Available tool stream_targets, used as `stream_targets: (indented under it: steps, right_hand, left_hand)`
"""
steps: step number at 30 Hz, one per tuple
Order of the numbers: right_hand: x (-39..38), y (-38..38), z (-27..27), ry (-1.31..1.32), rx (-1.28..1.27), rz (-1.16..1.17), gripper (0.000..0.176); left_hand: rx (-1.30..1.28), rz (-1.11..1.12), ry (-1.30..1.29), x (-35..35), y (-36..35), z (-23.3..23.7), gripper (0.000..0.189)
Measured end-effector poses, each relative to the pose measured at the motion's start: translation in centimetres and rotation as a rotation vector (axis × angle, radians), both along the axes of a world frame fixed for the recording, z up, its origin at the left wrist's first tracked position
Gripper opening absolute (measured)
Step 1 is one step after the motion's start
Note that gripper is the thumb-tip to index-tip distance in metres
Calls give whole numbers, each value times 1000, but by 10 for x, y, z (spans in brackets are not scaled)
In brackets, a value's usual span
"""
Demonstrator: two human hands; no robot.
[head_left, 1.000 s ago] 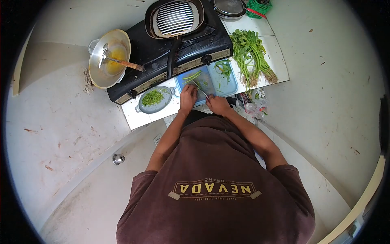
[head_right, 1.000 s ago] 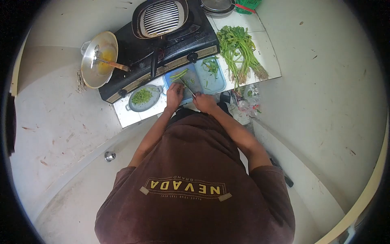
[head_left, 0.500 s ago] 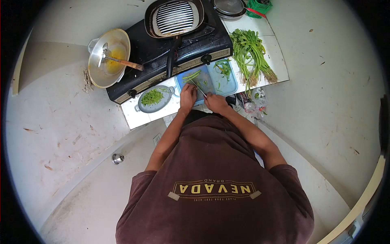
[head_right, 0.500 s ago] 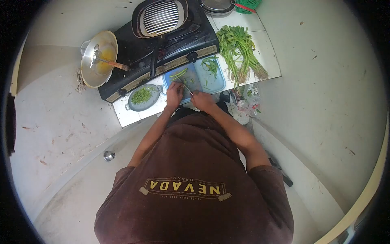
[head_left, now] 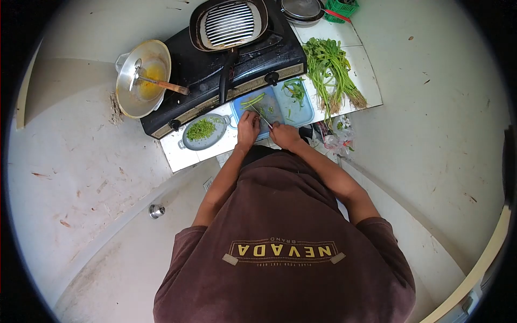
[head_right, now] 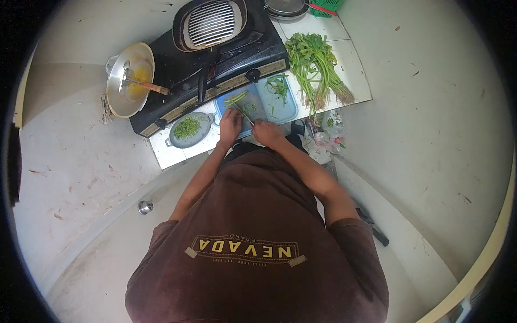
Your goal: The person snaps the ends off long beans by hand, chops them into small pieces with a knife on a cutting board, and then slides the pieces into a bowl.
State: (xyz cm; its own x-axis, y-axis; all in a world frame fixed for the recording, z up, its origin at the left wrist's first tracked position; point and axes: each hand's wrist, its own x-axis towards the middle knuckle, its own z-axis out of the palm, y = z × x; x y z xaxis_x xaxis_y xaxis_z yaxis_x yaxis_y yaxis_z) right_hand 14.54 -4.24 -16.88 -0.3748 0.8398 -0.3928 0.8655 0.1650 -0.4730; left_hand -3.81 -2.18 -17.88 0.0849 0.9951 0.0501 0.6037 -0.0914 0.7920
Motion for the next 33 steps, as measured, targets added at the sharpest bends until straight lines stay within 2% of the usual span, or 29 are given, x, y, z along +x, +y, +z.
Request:
stream_targets:
  steps: [8, 18, 24, 33]
  right_hand:
    - [5, -5, -15, 58, 54, 5, 39]
    - [9, -9, -7, 36, 30, 5, 40]
    - [-2, -2, -2, 60, 20, -51, 39]
    - [5, -13, -6, 49, 61, -19, 42]
  left_hand:
    - [11, -12, -28, -1, -1, 5, 14]
    - [101, -40, 43, -3, 0, 5, 11]
    - [10, -29, -14, -5, 0, 3, 12]
    - [68, -66, -16, -9, 3, -3, 10]
